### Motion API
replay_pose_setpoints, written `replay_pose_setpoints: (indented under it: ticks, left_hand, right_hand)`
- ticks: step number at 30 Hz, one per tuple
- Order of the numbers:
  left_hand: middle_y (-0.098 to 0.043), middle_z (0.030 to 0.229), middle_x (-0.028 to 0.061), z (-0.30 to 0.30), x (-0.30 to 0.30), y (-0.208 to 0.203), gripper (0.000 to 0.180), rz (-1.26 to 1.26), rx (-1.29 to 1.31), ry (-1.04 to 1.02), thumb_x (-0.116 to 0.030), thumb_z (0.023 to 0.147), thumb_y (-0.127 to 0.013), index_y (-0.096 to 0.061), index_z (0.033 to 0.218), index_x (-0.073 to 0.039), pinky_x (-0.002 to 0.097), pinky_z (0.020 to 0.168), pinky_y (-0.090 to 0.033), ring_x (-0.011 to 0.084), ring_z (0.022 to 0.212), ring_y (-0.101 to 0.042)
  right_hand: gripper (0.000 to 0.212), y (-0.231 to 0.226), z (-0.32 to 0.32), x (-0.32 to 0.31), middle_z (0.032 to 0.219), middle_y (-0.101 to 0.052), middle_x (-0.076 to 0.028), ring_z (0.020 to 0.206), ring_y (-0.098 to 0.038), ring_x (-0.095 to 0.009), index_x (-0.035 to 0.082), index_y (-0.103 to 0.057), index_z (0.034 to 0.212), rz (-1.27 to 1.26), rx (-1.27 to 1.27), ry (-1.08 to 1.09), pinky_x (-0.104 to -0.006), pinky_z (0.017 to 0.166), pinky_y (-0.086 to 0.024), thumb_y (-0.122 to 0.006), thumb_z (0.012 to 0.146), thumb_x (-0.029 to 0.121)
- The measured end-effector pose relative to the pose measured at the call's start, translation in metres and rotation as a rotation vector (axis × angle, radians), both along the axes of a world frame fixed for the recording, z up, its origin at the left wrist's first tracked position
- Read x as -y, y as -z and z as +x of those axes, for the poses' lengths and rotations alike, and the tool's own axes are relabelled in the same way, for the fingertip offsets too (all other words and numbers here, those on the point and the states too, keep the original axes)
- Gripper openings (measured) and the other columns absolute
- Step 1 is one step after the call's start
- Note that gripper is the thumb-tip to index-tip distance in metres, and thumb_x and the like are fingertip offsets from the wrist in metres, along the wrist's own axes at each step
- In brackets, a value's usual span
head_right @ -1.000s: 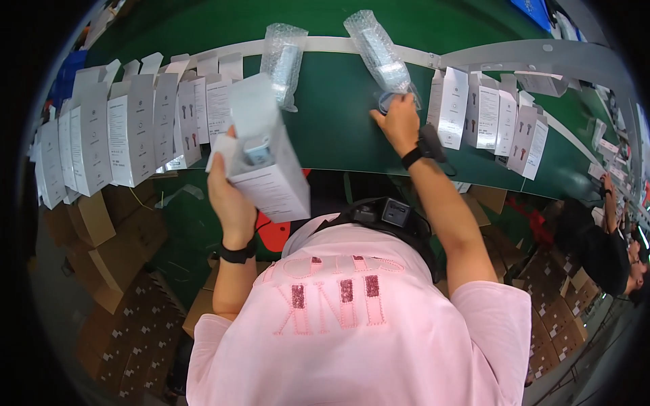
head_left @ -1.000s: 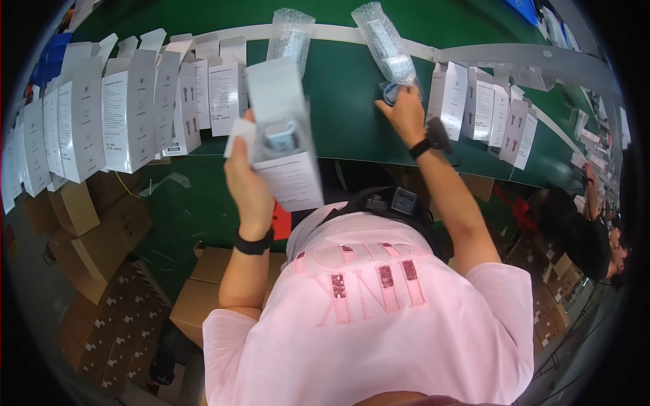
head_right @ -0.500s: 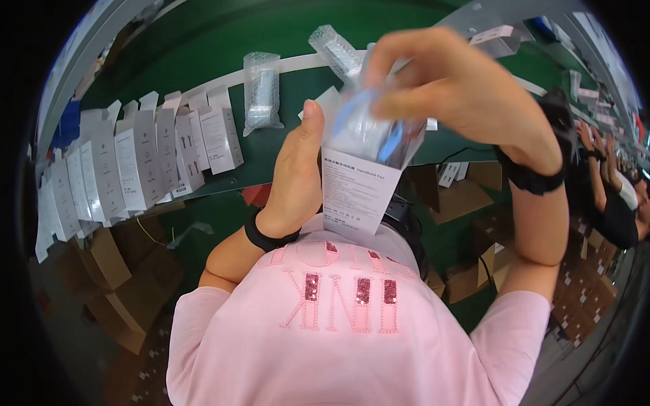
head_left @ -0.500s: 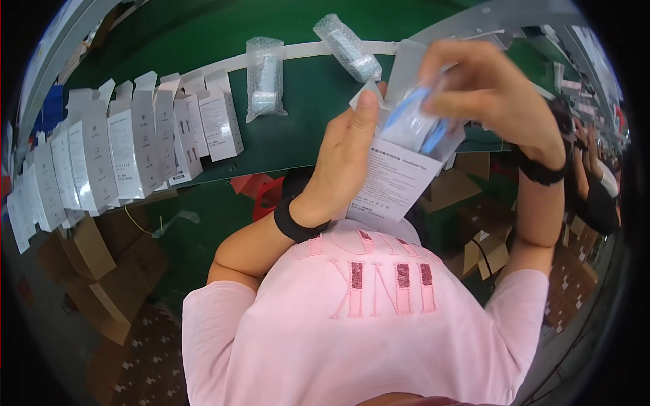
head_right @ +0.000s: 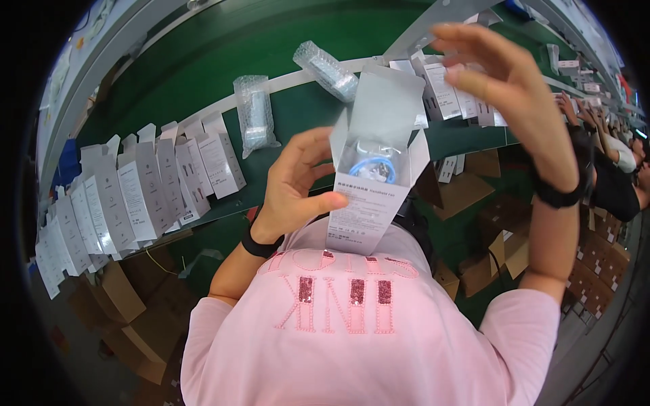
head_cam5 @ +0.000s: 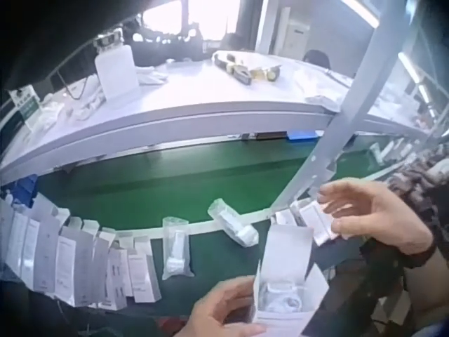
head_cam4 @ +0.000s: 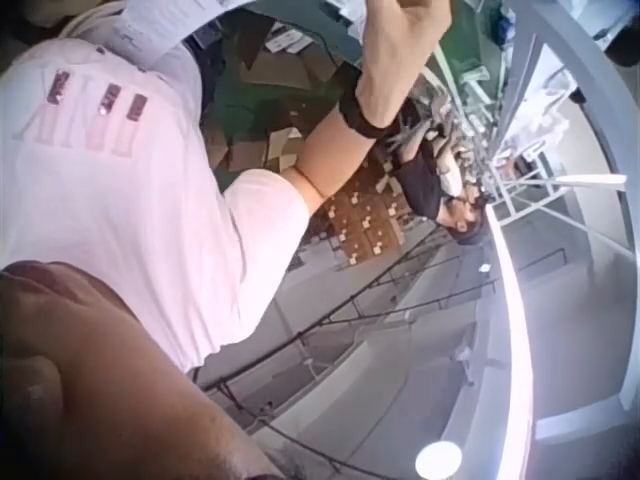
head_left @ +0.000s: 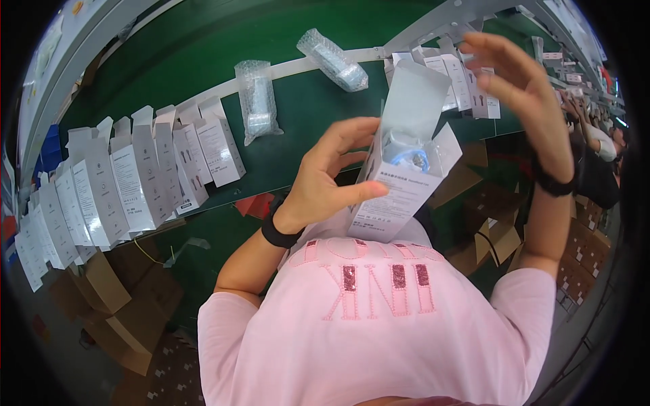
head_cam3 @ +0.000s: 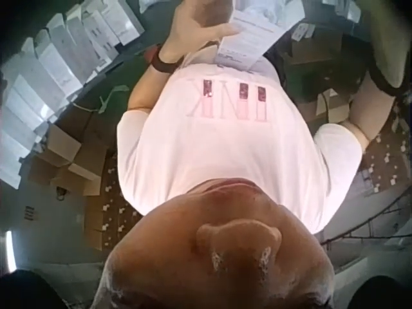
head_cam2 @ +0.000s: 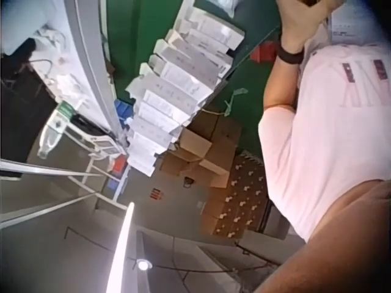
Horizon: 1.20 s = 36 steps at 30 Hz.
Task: Packaging products into white boxes with bubble wrap and instruction sheets on an assembly line.
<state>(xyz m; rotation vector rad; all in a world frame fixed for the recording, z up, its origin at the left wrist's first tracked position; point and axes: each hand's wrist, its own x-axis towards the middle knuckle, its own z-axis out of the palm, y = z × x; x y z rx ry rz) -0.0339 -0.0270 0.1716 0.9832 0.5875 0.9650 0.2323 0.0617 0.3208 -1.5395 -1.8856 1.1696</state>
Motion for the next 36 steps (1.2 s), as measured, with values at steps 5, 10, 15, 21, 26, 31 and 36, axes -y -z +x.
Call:
replay_pose_setpoints:
  ticks: [5,10,15,21,26,31,36]
  left_hand:
    - [-0.047,0.135,0.0159,0.006,-0.021,-0.009,0.057,0.387,-0.148,0.141,-0.016,0.080,-0.077,-0.056,0.131,-0.003,0.0390,0.103,-0.043,0.0278,0.122,-0.052]
    - [-0.043,0.136,0.0154,0.011,-0.031,-0.010,0.053,0.348,-0.172,0.279,-0.015,0.085,-0.070,-0.054,0.134,-0.004,0.0414,0.104,-0.044,0.0288,0.124,-0.049]
    - [-0.043,0.139,0.0150,0.025,-0.033,-0.012,0.055,0.206,-0.149,0.306,-0.013,0.084,-0.071,-0.053,0.135,-0.004,0.0428,0.104,-0.044,0.0276,0.126,-0.049]
    - [-0.047,0.137,0.0149,0.039,-0.029,-0.011,0.058,0.054,-0.122,0.267,-0.019,0.081,-0.078,-0.055,0.132,-0.006,0.0421,0.098,-0.048,0.0281,0.124,-0.052]
    - [-0.052,0.133,0.0120,0.043,-0.029,-0.009,0.057,-0.041,-0.139,0.249,-0.021,0.078,-0.081,-0.053,0.125,-0.006,0.0413,0.097,-0.048,0.0263,0.121,-0.054]
    - [-0.056,0.127,0.0103,0.042,-0.031,-0.009,0.063,-0.106,-0.107,0.182,-0.020,0.074,-0.084,-0.049,0.125,-0.007,0.0413,0.098,-0.047,0.0262,0.120,-0.055]
    - [-0.056,0.128,0.0109,0.040,-0.038,-0.010,0.065,-0.125,-0.090,0.184,-0.018,0.074,-0.084,-0.049,0.127,-0.007,0.0412,0.098,-0.048,0.0265,0.119,-0.055]
  right_hand:
    - [0.074,0.085,-0.030,0.081,0.135,-0.053,-0.013,0.120,-0.054,-0.021,-0.004,-0.040,0.141,-0.648,-0.601,0.267,-0.0336,0.102,-0.041,-0.072,0.079,0.023]
    - [0.076,0.094,-0.018,0.089,0.137,-0.052,-0.015,0.121,-0.053,-0.021,-0.004,-0.041,0.141,-0.212,-0.810,0.167,-0.0345,0.102,-0.041,-0.074,0.080,0.027]
    - [0.055,0.073,-0.013,0.100,0.136,-0.053,-0.014,0.122,-0.052,-0.021,-0.003,-0.047,0.138,-0.129,-0.400,0.142,-0.0336,0.103,-0.040,-0.068,0.089,0.011]
    - [0.043,0.068,-0.012,0.093,0.137,-0.053,-0.019,0.120,-0.054,-0.023,-0.001,-0.062,0.125,-0.160,-0.589,0.239,-0.0347,0.101,-0.042,-0.070,0.084,0.009]
    - [0.033,0.076,-0.004,0.098,0.129,-0.060,-0.019,0.117,-0.058,-0.025,-0.001,-0.066,0.120,-0.058,-0.410,0.120,-0.0332,0.098,-0.044,-0.065,0.088,0.008]
    - [0.029,0.069,-0.011,0.090,0.120,-0.066,-0.020,0.108,-0.064,-0.025,-0.002,-0.067,0.117,0.053,-0.219,0.087,-0.0292,0.088,-0.050,-0.064,0.089,0.006]
    - [0.030,0.069,-0.001,0.072,0.119,-0.066,-0.019,0.104,-0.067,-0.024,-0.002,-0.066,0.117,0.227,-0.083,-0.169,-0.0288,0.083,-0.053,-0.064,0.088,0.006]
